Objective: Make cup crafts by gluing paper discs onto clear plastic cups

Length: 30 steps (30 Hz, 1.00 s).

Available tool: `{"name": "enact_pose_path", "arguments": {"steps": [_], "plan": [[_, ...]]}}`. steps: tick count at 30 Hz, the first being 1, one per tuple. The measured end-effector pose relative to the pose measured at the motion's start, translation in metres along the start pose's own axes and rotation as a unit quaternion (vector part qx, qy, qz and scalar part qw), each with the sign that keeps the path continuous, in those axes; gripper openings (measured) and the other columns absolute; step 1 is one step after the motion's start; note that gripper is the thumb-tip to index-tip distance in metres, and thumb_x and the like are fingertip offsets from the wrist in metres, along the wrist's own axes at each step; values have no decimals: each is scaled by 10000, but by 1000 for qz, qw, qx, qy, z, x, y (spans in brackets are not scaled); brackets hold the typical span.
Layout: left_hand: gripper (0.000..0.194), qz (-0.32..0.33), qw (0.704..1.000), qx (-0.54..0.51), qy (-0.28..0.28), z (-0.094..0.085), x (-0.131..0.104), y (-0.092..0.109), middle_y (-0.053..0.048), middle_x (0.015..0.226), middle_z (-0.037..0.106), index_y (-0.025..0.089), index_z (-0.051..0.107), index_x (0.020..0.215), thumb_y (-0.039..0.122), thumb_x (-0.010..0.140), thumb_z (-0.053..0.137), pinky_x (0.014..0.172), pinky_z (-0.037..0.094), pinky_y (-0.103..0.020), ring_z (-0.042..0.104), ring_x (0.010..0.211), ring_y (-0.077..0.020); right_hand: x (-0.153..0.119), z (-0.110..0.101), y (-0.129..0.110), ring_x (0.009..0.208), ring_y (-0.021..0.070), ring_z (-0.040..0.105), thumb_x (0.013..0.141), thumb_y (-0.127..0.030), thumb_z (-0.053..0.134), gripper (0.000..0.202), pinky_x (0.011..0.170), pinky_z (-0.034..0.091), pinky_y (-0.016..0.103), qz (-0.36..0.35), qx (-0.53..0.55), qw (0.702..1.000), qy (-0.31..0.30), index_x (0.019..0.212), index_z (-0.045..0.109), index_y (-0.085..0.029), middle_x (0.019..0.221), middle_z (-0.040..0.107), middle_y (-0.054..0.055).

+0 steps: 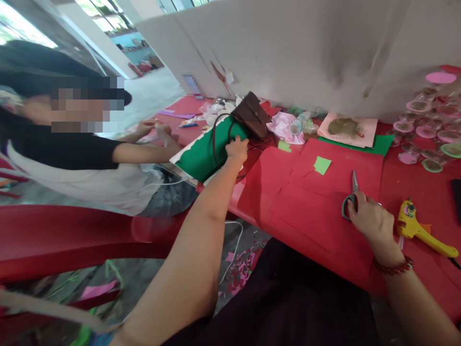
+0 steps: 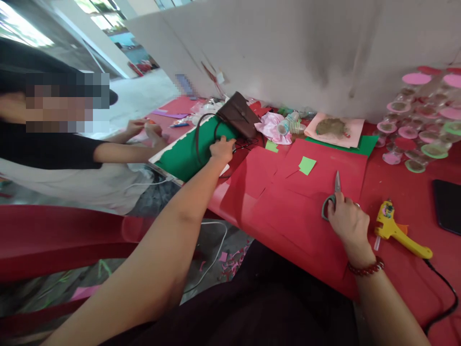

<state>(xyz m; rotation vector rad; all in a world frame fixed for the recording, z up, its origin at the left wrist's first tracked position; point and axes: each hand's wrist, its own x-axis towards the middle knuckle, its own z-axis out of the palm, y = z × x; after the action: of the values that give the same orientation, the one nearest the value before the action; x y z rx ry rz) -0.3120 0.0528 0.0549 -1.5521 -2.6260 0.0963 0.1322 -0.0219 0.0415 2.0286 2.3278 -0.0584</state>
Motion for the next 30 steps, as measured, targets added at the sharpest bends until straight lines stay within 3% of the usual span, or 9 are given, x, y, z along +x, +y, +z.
{"name": "enact_pose_path", "arguments": {"steps": [4, 9, 13, 15, 17, 19, 21, 25, 30], "plan": [[492, 23, 999, 24, 10, -8, -2, -2, -229, 1440, 581, 196, 635, 1410, 112, 994, 387, 1043, 462, -499, 584, 1319, -383, 1, 2, 1, 891, 325, 795, 1077, -425, 419, 418, 713, 560, 381, -1, -2, 1000, -3, 1318, 656, -178, 1055, 790, 175], [431, -15, 999, 32, 39, -37, -15, -11, -262, 1343, 640, 137, 671, 1322, 107, 906, 560, 1006, 488, -554, 650, 1221, -433, 1, 1, 1, 860, 344, 789, 1076, -408, 422, 425, 679, 548, 396, -8, 5, 1000, 1, 1327, 661, -164, 1017, 784, 180], [542, 33, 978, -175, 106, -46, -36, 8, -162, 1250, 678, 217, 670, 1286, 150, 754, 751, 993, 519, -511, 662, 1132, -370, 0, 3, 1, 847, 324, 778, 1069, -400, 454, 423, 679, 531, 377, -1, 20, 1000, 16, 1365, 658, -176, 1017, 776, 182], [508, 106, 912, -391, 69, -38, -48, 40, -87, 1138, 693, 229, 676, 1190, 203, 703, 818, 962, 538, -435, 662, 1020, -276, 0, 5, 1, 841, 313, 770, 1062, -398, 473, 421, 662, 513, 356, 1, 28, 999, 33, 1370, 662, -181, 1054, 765, 187], [479, 158, 793, -588, -35, -25, -63, 86, -37, 1038, 684, 220, 661, 1111, 239, 671, 850, 914, 542, -370, 642, 928, -201, 0, 9, 3, 844, 306, 760, 1050, -407, 497, 395, 637, 492, 340, 3, 41, 997, 59, 1302, 703, -183, 1122, 744, 191], [522, 182, 686, -697, -106, -14, -79, 135, -5, 1000, 662, 225, 647, 1072, 245, 609, 887, 888, 526, -316, 617, 889, -152, 1, 11, 5, 872, 302, 746, 1039, -423, 519, 372, 636, 485, 333, 11, 72, 992, 102, 1220, 742, -186, 1150, 730, 181], [560, 185, 611, -757, -141, -6, -95, 176, 8, 1006, 651, 236, 647, 1074, 238, 574, 898, 847, 518, -285, 611, 869, -131, 4, 11, 6, 893, 288, 728, 1021, -408, 548, 349, 662, 500, 337, 5, 139, 978, 153, 1207, 751, -193, 1155, 725, 166], [597, 175, 543, -795, -206, -1, -116, 219, -1, 1066, 685, 267, 700, 1152, 237, 593, 906, 831, 545, -297, 642, 891, -143, 17, 8, 0, 801, 214, 677, 966, -337, 619, 373, 773, 555, 361, -66, 309, 921, 228, 1293, 732, -196, 1085, 728, 124], [525, 195, 499, -795, -284, 3, -125, 218, -45, 1129, 760, 238, 789, 1145, 289, 641, 929, 975, 567, -374, 684, 987, -181, 34, 11, -15, 735, 179, 628, 952, -341, 668, 274, 737, 532, 320, -93, 406, 880, 229, 1154, 820, -236, 898, 731, 58]]}}
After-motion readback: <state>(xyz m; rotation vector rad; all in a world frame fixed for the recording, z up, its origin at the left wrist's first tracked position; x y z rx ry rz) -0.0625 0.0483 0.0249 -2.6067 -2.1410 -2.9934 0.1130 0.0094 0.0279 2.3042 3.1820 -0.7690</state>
